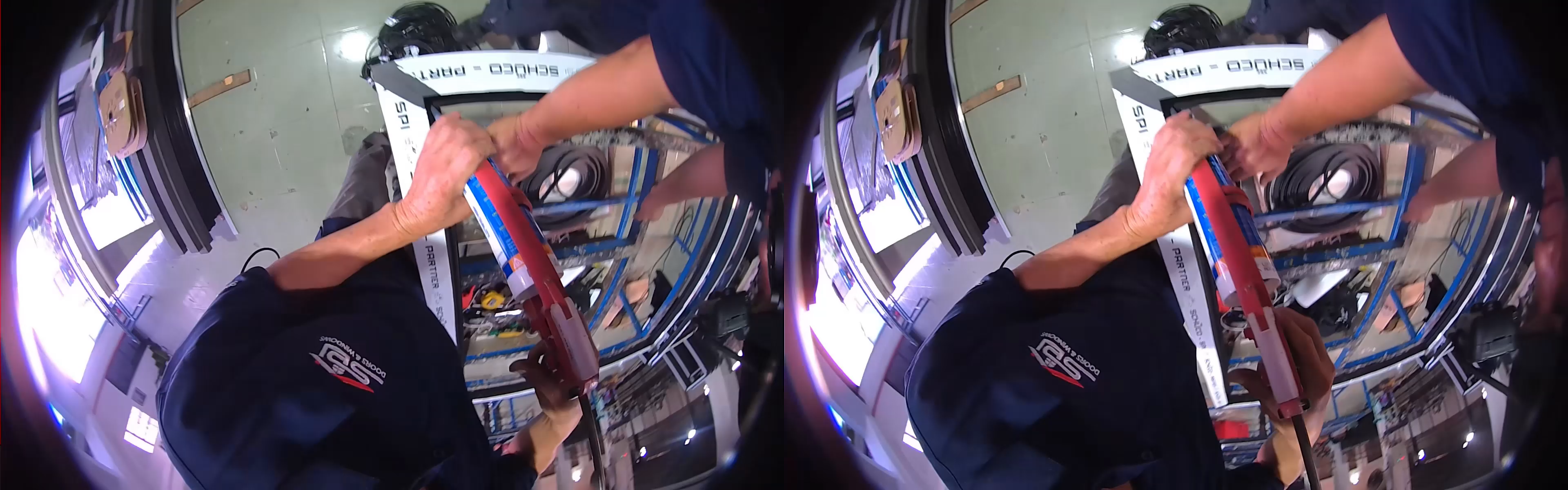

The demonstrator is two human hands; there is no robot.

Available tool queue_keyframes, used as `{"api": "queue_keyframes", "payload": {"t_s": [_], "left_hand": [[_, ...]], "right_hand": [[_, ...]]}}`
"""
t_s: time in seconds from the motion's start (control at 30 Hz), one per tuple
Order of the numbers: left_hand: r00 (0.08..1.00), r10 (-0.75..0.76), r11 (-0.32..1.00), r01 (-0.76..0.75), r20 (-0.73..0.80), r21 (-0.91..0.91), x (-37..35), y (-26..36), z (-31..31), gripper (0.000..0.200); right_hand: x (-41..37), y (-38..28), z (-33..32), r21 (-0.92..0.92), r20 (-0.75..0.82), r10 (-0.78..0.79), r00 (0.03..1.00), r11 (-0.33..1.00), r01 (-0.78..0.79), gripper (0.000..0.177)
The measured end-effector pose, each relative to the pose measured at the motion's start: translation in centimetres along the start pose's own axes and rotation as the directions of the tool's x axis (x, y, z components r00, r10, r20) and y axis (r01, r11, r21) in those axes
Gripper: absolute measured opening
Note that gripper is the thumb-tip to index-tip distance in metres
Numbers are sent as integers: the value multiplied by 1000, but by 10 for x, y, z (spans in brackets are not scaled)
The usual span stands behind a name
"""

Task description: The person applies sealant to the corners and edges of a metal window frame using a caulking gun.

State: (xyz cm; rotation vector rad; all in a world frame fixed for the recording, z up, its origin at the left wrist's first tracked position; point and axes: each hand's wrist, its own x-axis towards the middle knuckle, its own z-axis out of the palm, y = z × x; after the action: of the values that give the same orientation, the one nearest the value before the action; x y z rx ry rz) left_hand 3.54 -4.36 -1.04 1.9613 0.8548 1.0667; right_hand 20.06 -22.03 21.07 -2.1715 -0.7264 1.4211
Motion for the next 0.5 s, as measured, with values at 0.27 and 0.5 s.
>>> {"api": "queue_keyframes", "payload": {"t_s": [0.27,0.5], "left_hand": [[999,-16,999,18,-43,32,-1,0,5,61],[1000,-4,1000,4,3,31,0,-1,8,59]], "right_hand": [[-1,-3,-8,574,-90,192,977,812,-106,96],[4,34,-12,355,-84,-243,966,899,257,95]]}}
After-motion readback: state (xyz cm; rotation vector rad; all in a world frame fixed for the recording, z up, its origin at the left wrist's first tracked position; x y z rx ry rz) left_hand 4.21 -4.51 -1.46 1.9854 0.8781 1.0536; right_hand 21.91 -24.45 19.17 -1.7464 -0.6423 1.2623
